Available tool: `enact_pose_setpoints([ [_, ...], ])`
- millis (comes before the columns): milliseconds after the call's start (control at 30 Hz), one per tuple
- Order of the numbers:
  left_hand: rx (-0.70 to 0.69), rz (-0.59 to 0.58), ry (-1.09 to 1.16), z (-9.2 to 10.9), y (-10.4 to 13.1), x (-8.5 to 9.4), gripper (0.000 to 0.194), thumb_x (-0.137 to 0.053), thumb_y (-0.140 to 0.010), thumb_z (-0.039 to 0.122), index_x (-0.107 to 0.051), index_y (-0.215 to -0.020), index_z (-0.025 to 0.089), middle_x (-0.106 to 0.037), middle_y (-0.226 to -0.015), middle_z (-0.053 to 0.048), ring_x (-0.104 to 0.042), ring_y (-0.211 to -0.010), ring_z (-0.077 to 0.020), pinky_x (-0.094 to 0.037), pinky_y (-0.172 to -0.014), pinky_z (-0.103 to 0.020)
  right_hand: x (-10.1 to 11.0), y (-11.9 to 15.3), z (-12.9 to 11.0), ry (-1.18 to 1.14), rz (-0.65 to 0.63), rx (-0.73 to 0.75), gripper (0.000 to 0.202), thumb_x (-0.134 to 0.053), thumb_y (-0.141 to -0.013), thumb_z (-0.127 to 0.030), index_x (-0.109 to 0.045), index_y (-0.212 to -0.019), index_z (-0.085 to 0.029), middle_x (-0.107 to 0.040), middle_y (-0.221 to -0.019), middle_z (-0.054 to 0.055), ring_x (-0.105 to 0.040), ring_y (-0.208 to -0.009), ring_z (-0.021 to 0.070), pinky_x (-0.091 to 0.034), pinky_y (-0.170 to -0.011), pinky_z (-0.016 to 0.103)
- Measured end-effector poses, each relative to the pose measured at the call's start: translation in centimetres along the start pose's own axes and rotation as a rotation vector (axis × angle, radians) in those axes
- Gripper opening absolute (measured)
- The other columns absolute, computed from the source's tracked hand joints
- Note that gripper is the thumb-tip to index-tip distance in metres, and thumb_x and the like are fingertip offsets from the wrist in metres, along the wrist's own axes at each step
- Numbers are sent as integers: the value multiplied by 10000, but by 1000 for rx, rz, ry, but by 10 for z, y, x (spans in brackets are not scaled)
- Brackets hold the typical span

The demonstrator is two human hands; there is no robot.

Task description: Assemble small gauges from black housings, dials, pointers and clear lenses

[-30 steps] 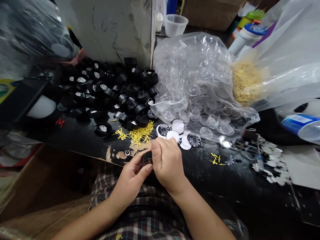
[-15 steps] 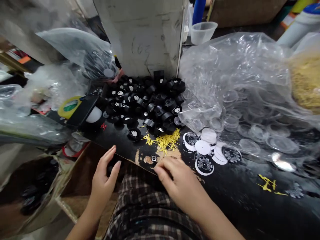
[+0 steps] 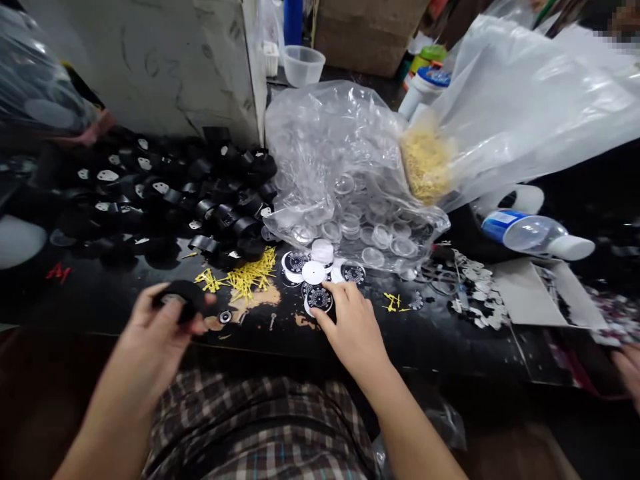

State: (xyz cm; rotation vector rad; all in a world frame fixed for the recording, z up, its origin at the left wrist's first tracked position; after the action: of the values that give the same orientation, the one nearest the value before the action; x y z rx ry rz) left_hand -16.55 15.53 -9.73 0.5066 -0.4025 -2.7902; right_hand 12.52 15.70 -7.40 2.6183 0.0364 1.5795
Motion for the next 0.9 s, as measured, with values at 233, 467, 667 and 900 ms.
enact_pose_setpoints([
  [233,319,-202,160,-41,39,-52,365,-683,-795,326,-599,-1130,207,-709,-1060,-64,-661,-853,-142,-523,-784,-244,6,-22,10,-247,93,-32,171,-590,-802,-309,-580,-929,-194,-572,-853,37,-539,-671,164,-474,-710,351],
  [467,447,-264,358,-50,45,-78,324,-561,-867,439,-675,-1008,171,-730,-1035,-102,-682,-876,-184,-544,-791,-295,-26,-15,-24,-930,-246,-77,333,-606,-800,-337,-518,-1103,-230,-553,-932,8,-592,-538,96,-506,-580,290],
  [667,333,-137,312,-49,34,-71,352,-527,-890,434,-658,-1110,193,-711,-1091,-76,-676,-854,-161,-548,-743,-257,-12,-10,-51,-821,-154,-9,174,-577,-850,-321,-612,-997,-235,-626,-931,25,-619,-810,161,-511,-657,268],
  [900,273,-244,205,-54,46,-82,328,-568,-880,374,-623,-1200,325,-542,-1381,6,-448,-1296,-227,-454,-1002,-326,2,-7,-87,-585,2,156,43,-562,-867,-230,-591,-897,-222,-632,-833,-1,-597,-748,137,-475,-686,262],
])
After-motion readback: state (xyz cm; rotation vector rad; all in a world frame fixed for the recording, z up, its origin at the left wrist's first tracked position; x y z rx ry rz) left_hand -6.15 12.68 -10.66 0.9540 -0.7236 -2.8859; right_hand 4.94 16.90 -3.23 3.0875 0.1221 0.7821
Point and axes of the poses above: each hand's wrist, its own y-axis away from the middle knuckle, its own x-axis out of the back of the hand, z = x × y, the point moved 9 cm from there along -y, towards the middle knuckle
